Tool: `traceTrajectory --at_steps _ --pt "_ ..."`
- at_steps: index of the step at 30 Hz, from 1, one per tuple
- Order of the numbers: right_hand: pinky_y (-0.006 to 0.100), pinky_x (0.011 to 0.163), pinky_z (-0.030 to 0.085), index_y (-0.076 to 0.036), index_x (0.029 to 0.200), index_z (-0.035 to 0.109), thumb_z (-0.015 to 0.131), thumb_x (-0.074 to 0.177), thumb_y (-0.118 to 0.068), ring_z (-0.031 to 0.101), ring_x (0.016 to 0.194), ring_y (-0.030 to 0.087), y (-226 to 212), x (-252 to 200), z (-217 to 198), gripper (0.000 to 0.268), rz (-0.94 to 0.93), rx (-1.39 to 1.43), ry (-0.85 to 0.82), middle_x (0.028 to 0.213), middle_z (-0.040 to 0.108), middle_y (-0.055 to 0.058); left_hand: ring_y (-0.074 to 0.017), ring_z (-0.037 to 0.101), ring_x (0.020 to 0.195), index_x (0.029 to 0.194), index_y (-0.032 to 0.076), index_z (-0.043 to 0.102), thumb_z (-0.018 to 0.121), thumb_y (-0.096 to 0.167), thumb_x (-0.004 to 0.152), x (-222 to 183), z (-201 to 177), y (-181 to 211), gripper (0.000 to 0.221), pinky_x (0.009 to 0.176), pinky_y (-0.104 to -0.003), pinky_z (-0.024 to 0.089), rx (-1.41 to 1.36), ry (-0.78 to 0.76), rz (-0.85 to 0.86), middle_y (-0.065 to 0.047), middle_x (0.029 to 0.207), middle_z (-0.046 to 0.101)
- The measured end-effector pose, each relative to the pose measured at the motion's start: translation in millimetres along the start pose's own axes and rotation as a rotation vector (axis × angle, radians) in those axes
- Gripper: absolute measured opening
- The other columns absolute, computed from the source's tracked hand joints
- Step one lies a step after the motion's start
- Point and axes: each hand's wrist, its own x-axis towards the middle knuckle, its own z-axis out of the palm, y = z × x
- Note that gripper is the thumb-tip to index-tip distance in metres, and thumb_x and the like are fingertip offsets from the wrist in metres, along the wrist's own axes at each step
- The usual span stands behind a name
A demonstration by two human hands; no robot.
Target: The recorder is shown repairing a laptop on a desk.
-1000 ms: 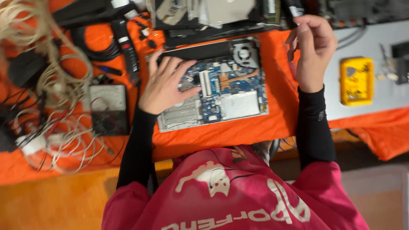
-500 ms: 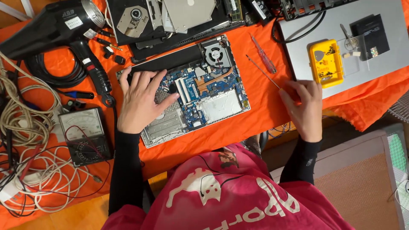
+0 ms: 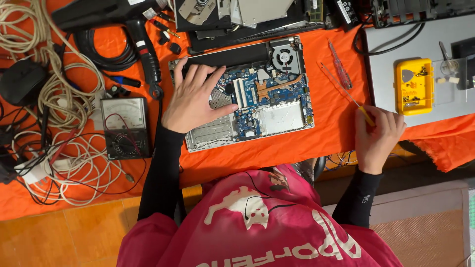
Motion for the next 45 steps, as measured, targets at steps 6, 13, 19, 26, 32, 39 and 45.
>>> traceTrajectory --at_steps 6,13,19,26,32,39,45 --pt "0.029 0.085 0.044 0.0 0.114 0.071 0.075 0.109 -0.002 0.052 0.098 0.02 -5 4 -5 0.007 0.089 0.202 0.067 0.102 0.061 0.008 -0.0258 0.053 0.119 0.142 -0.005 0.059 0.071 0.077 0.085 0 2 -5 0.101 0.126 -0.058 0.007 -0.017 0.022 0.011 -0.01 0.114 0.056" --pt "0.024 0.085 0.045 0.006 0.115 0.069 0.073 0.114 -0.001 0.055 0.092 0.009 -17 31 -3 0.008 0.139 0.499 0.051 0.103 0.065 0.005 -0.0272 0.053 0.121 0.146 -0.005 0.055 0.07 0.066 0.092 -2 5 -6 0.091 0.127 -0.058 0.008 -0.011 0.045 0.021 -0.012 0.117 0.056" --pt "0.023 0.098 0.049 0.008 0.116 0.066 0.071 0.114 0.001 0.063 0.105 0.01 -6 29 3 0.008 0.129 0.605 0.041 0.108 0.067 0.006 -0.0275 0.054 0.119 0.143 -0.005 0.056 0.072 0.062 0.089 1 -1 -3 0.088 0.126 -0.06 0.008 -0.028 0.014 0.007 -0.011 0.114 0.056" --pt "0.028 0.081 0.05 0.001 0.119 0.062 0.066 0.11 0.0 0.061 0.083 0.014 40 12 18 0.01 0.352 1.192 0.361 0.101 0.065 0.006 -0.0292 0.053 0.121 0.144 -0.004 0.057 0.072 0.062 0.091 2 -4 1 0.086 0.127 -0.058 0.011 0.031 -0.008 -0.005 -0.013 0.116 0.057" --pt "0.034 0.075 0.05 -0.001 0.127 0.054 0.056 0.121 -0.017 0.063 0.083 0.02 42 20 38 0.017 0.313 1.283 0.548 0.102 0.064 0.013 -0.0309 0.052 0.126 0.146 -0.004 0.056 0.072 0.069 0.088 3 -6 2 0.094 0.127 -0.058 0.01 0.032 -0.008 -0.004 -0.013 0.122 0.057" --pt "0.034 0.075 0.055 -0.006 0.122 0.046 0.054 0.122 -0.025 0.065 0.077 0.022 18 13 48 0.02 0.202 1.104 0.449 0.106 0.055 0.008 -0.0312 0.048 0.131 0.143 -0.003 0.057 0.076 0.075 0.079 3 -4 3 0.103 0.125 -0.06 0.009 0.03 -0.019 -0.011 -0.012 0.131 0.056" --pt "0.028 0.062 0.041 -0.006 0.119 0.046 0.054 0.12 -0.024 0.06 0.07 0.019 16 9 45 0.019 0.281 1.099 0.471 0.104 0.052 0.006 -0.0316 0.048 0.13 0.142 -0.003 0.058 0.079 0.074 0.077 4 -6 4 0.103 0.125 -0.061 0.01 0.032 -0.028 -0.005 -0.012 0.131 0.055"
